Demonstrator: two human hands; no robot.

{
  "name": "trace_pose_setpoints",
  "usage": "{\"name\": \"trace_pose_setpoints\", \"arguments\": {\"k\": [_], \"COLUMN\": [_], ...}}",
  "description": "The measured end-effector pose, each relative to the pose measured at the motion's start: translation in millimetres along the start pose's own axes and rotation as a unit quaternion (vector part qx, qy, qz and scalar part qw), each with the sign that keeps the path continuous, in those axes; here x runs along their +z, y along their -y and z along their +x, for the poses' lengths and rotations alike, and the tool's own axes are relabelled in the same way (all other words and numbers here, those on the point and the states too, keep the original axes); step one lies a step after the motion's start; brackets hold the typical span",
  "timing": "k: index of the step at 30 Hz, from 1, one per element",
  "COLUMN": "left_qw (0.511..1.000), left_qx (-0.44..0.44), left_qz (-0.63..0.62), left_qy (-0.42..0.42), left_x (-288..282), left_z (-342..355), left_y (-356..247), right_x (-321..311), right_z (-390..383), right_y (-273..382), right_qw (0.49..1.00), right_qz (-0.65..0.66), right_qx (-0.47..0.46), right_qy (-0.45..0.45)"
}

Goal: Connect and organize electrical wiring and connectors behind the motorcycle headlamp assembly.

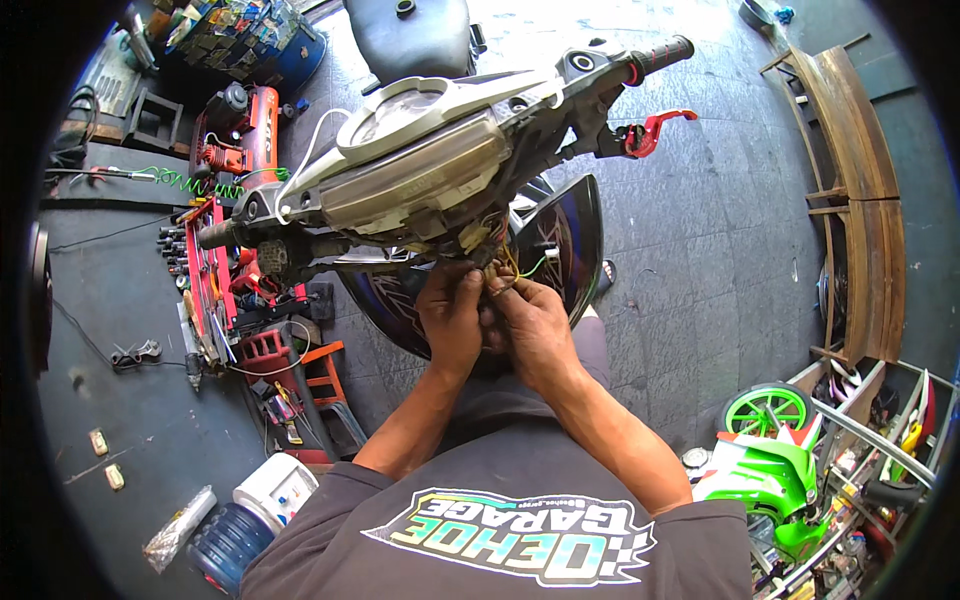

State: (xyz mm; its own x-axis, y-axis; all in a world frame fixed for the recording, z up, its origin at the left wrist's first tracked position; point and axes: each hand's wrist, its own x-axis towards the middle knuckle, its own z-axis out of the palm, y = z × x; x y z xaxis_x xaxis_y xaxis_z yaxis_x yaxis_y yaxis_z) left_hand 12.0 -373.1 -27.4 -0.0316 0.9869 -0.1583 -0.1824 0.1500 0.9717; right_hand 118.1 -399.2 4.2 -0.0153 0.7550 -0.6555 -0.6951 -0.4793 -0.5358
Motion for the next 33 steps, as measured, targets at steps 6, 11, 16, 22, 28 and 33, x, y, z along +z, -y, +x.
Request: {"name": "trace_pose_setpoints", "arguments": {"k": [6,11,16,22,28,33], "left_qw": [0.981,0.956,0.951,0.934,0.958,0.990], "left_qx": [0.126,0.125,0.227,0.269,0.217,0.130], "left_qz": [0.144,0.265,0.194,0.217,0.179,0.060], "left_qy": [-0.038,-0.032,-0.083,-0.090,-0.049,-0.009], "left_x": [-17.8,-20.8,-20.1,-36.0,-33.9,-32.5], "left_z": [-3.3,9.8,20.9,13.0,8.0,7.9], "left_y": [-5.8,-31.2,-9.8,-8.4,-8.2,-3.1], "right_x": [-28.6,16.9,39.5,24.6,21.3,13.3], "right_z": [-18.4,-35.2,-3.4,-1.6,-7.4,-4.7], "right_y": [26.8,45.8,48.4,45.3,64.3,61.5], "right_qw": [0.842,0.800,0.698,0.926,0.962,0.989], "right_qz": [-0.484,-0.457,-0.642,-0.315,-0.241,-0.113], "right_qx": [-0.222,-0.366,-0.285,-0.206,-0.124,-0.063], "right_qy": [-0.081,-0.133,-0.136,-0.033,0.019,0.078]}}
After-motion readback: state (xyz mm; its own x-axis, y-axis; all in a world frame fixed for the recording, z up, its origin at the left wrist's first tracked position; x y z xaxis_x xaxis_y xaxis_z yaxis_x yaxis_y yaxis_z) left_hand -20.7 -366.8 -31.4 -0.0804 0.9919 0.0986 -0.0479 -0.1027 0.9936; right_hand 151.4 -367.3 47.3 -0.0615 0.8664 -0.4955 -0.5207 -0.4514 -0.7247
